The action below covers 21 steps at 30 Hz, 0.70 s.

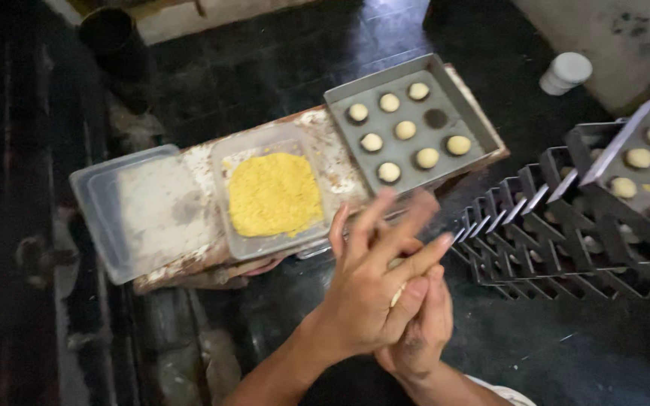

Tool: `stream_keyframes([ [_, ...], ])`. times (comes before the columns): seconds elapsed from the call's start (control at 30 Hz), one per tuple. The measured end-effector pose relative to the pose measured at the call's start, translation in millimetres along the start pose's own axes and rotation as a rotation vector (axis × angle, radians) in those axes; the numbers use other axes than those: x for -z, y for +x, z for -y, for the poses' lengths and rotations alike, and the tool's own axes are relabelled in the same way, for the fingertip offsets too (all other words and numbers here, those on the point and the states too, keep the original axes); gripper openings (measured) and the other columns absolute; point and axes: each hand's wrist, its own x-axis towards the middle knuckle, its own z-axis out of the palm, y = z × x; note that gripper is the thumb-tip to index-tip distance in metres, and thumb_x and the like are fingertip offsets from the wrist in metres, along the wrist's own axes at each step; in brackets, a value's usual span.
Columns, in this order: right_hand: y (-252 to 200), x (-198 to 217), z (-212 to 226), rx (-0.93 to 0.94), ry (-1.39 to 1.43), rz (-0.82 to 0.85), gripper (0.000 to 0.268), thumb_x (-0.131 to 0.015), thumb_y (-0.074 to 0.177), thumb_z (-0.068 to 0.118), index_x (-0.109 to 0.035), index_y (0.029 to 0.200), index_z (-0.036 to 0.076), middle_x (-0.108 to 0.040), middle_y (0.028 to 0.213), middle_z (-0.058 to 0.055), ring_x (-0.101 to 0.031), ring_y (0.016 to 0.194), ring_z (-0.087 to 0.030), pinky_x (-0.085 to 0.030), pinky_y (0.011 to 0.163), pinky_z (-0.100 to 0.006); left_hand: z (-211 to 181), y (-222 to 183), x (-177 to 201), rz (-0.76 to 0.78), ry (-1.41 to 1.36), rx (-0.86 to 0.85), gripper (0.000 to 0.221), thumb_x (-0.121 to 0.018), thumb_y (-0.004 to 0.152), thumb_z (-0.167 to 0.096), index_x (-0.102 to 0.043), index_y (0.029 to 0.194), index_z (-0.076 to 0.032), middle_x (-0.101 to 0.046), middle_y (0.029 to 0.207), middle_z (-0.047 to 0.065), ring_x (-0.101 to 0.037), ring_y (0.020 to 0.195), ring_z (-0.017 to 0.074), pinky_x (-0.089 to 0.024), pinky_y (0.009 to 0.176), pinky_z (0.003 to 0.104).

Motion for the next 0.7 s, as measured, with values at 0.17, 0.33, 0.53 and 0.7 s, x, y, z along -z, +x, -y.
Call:
stream_keyframes([
  [0.17,34,54,37,0.559,-0.174,-0.113,0.029,-0.044,0.112,0.023,-0.053,0.127,0.0,-0.058,0.14,-0.023,-0.059,0.134,-0.035,-0.048,0.119,-0.051,-19,21,-69,-0.056,-0.617,0.256,0.041,-0.08,0.082,-0.034,-0.07,0.113,-0.009,-0.068,0.113,0.01,-0.061,0.118,0.0264,-0.052,0.104,0.047],
  [0.33,60,149,75,0.279,0.168,-0.144,0.029,-0.049,0.109,0.023,-0.057,0.116,-0.004,-0.062,0.121,-0.022,-0.062,0.123,-0.037,-0.05,0.109,-0.053,-35,41,-149,0.33,-0.655,0.369,0.019,-0.082,0.087,-0.034,-0.079,0.103,-0.026,-0.07,0.113,-0.001,-0.072,0.114,0.0218,-0.06,0.101,0.041],
  [0.53,73,235,96,0.215,0.372,0.009,0.017,-0.056,0.109,0.014,-0.062,0.116,-0.001,-0.062,0.116,-0.019,-0.062,0.11,-0.032,-0.051,0.098,-0.046,-36,94,-222,0.182,-0.86,0.109,0.076,-0.085,0.075,-0.025,-0.05,0.141,-0.015,-0.012,0.167,0.016,-0.007,0.16,0.0358,-0.012,0.128,0.054],
  [0.7,94,275,106,0.127,0.548,0.089,0.023,-0.056,0.113,0.022,-0.061,0.114,0.0,-0.061,0.109,-0.016,-0.061,0.11,-0.031,-0.05,0.101,-0.044,-22,115,-282,0.529,-1.191,0.279,0.093,-0.085,0.082,-0.016,-0.037,0.162,-0.012,-0.03,0.17,0.007,0.005,0.169,0.0295,-0.007,0.141,0.05],
])
